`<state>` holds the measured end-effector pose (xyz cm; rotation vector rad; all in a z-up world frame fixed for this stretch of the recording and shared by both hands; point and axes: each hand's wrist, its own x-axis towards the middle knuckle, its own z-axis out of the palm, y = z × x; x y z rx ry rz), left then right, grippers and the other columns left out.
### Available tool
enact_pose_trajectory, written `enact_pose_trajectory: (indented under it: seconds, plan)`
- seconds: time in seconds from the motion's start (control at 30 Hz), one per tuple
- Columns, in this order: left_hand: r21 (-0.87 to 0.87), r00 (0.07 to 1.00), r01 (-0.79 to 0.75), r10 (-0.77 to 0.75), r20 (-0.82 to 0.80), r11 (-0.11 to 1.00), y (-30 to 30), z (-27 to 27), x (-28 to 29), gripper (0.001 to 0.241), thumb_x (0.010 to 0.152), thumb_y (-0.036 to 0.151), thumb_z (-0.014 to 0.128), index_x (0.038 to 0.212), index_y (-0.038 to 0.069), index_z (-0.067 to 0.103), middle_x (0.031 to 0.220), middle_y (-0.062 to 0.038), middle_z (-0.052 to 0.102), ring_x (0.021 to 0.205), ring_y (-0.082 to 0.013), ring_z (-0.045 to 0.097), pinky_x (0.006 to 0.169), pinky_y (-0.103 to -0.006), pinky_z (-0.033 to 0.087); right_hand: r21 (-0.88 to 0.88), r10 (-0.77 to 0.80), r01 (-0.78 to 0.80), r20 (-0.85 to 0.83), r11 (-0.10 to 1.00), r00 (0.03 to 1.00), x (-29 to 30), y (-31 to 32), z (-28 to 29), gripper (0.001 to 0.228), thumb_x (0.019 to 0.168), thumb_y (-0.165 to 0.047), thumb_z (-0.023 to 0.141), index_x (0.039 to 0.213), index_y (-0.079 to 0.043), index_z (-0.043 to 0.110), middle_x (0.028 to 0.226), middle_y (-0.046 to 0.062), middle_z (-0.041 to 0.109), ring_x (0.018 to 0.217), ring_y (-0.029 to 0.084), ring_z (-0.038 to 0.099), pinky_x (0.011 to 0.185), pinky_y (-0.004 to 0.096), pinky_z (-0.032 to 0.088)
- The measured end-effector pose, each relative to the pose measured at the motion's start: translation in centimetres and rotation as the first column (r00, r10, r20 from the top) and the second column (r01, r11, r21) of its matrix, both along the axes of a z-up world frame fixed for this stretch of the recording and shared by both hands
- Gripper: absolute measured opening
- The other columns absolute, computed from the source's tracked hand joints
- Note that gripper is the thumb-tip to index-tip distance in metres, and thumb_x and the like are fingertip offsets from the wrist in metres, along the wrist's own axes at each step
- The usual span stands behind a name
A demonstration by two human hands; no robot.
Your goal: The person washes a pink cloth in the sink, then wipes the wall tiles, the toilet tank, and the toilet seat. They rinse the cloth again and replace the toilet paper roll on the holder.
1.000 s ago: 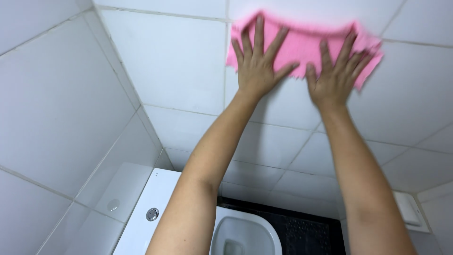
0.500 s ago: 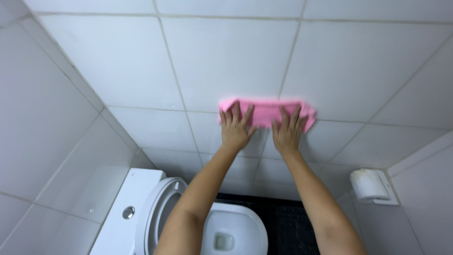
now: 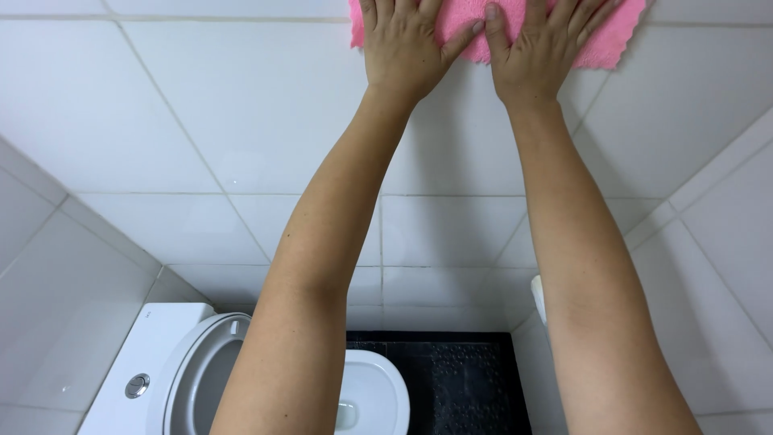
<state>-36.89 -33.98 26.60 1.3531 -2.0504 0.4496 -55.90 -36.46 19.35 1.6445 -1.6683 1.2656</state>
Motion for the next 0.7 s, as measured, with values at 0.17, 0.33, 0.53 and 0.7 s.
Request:
enact_pose_trajectory:
  seconds: [0.17,0.33,0.53,0.7]
  plan:
    - [-0.203,0.990,0.062,-0.034,0.139,0.977,0.7,-4.1,-0.9,0.077,0.094,0.081,0.055,0.156,0.036,0.042,0.162,-0.014,0.031,0.150,-0.0501,0.027,0.124,-0.0644,0.012,-0.055,-0.176,0.177,0.029,0.983,0.984,-0.6,0.2,-7.1,0.075,0.111,-0.075,0.040,0.167,-0.026,0.033,0.169,0.027,0.004,0.155,0.054,-0.003,0.126,0.071,-0.005]
    - [-0.126,0.965,0.157,-0.125,0.229,0.980,1.2,-14.9,0.3,0.080,0.089,0.079,0.060,0.157,0.046,0.033,0.168,-0.008,0.023,0.148,-0.0525,0.028,0.125,-0.0652,0.013,0.084,-0.096,0.089,0.078,0.992,0.992,0.8,3.0,-19.8,0.081,0.110,-0.073,0.040,0.170,-0.021,0.029,0.170,0.030,-0.004,0.158,0.052,-0.006,0.125,0.073,-0.007]
    - [0.143,0.890,0.062,-0.120,0.441,0.988,5.3,-28.6,6.1,0.089,0.086,0.062,0.066,0.164,0.044,0.028,0.170,-0.002,0.028,0.151,-0.0366,0.031,0.130,-0.0570,0.013,0.401,0.012,-0.104,0.225,0.910,0.974,5.0,8.7,-31.7,0.087,0.101,-0.071,0.043,0.162,-0.010,0.032,0.166,0.036,-0.006,0.152,0.059,-0.003,0.122,0.072,0.002]
    - [0.179,0.918,0.040,-0.107,0.382,0.983,5.9,-29.5,8.0,0.084,0.087,0.070,0.056,0.161,0.039,0.028,0.166,-0.008,0.026,0.152,-0.0378,0.026,0.126,-0.0580,0.011,0.595,0.059,-0.235,0.300,0.768,0.952,4.8,9.4,-29.4,0.082,0.100,-0.067,0.039,0.166,-0.022,0.021,0.166,0.032,-0.016,0.150,0.060,-0.006,0.121,0.070,0.000]
